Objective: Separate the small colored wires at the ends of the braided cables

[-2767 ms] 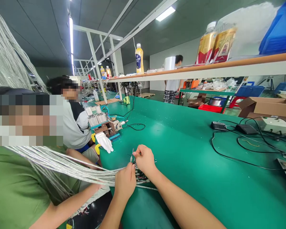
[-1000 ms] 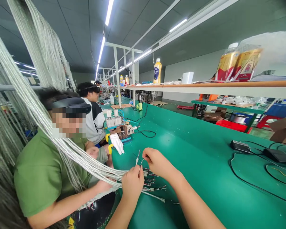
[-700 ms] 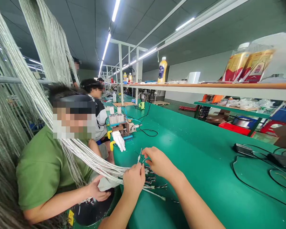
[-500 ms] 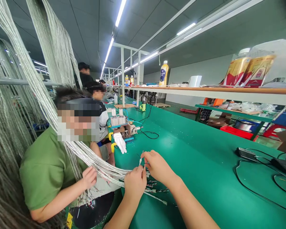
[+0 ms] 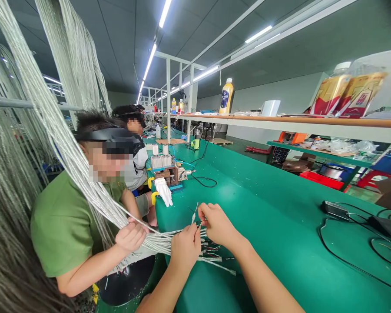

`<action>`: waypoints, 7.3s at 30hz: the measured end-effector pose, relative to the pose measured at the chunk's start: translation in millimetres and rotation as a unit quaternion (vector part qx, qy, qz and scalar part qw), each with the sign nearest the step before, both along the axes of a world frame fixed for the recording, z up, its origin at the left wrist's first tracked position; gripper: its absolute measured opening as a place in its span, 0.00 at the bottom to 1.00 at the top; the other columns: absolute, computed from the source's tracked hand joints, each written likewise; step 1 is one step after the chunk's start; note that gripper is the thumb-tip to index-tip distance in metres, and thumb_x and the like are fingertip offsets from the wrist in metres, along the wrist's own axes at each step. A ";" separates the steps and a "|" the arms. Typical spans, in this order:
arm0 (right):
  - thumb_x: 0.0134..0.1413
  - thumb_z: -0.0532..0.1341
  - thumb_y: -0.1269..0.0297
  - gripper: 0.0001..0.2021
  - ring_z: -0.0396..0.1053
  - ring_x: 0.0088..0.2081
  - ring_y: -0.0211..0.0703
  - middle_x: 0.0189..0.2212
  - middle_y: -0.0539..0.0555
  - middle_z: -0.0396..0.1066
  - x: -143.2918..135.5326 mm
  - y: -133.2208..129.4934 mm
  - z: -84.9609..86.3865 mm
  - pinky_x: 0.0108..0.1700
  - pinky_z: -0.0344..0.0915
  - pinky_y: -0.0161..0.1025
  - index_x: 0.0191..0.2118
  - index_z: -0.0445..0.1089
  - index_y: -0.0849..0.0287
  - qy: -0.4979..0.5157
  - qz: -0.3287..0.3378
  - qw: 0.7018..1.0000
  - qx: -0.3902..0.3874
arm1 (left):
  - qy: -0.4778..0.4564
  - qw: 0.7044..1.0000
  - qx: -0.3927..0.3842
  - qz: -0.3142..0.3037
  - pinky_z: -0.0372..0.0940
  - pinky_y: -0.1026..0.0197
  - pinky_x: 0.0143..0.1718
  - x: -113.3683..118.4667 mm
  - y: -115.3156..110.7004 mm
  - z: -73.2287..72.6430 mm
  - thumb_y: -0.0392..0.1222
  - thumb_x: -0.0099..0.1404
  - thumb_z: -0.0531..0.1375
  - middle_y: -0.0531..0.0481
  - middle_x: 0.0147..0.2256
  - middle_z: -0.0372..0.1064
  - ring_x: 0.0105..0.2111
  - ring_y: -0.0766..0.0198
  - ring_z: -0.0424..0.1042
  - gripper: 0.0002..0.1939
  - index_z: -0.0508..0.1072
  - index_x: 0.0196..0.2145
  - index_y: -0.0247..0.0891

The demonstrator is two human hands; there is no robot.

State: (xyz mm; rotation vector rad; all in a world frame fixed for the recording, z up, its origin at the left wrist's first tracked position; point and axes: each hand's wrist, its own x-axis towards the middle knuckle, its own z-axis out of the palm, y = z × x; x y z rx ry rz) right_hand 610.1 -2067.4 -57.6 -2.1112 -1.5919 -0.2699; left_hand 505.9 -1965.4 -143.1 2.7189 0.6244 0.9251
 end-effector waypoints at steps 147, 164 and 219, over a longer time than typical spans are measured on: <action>0.60 0.56 0.66 0.08 0.61 0.30 0.35 0.32 0.49 0.71 7.1 -23.1 28.7 0.31 0.57 0.33 0.38 0.72 0.58 0.353 0.036 0.934 0.029 | -0.140 0.963 -0.135 -0.189 0.60 0.63 0.34 -7.5 7.3 -0.5 0.44 0.74 0.45 0.54 0.29 0.70 0.30 0.66 0.70 0.14 0.68 0.38 0.39; 0.58 0.58 0.63 0.08 0.57 0.26 0.32 0.24 0.45 0.65 -1.9 -13.0 28.4 0.27 0.53 0.32 0.30 0.68 0.59 0.317 0.018 0.945 0.073 | -0.145 0.951 -0.164 -0.217 0.58 0.64 0.32 -7.7 8.5 -0.1 0.43 0.74 0.46 0.56 0.27 0.67 0.26 0.68 0.66 0.13 0.67 0.35 0.39; 0.53 0.60 0.46 0.18 0.54 0.25 0.38 0.22 0.47 0.58 12.3 30.2 -28.1 0.28 0.53 0.36 0.31 0.63 0.57 0.482 -0.051 0.807 0.337 | -0.164 0.915 -0.311 -0.200 0.55 0.65 0.25 -2.9 14.1 -9.8 0.50 0.74 0.44 0.56 0.18 0.59 0.20 0.67 0.60 0.22 0.64 0.25 0.39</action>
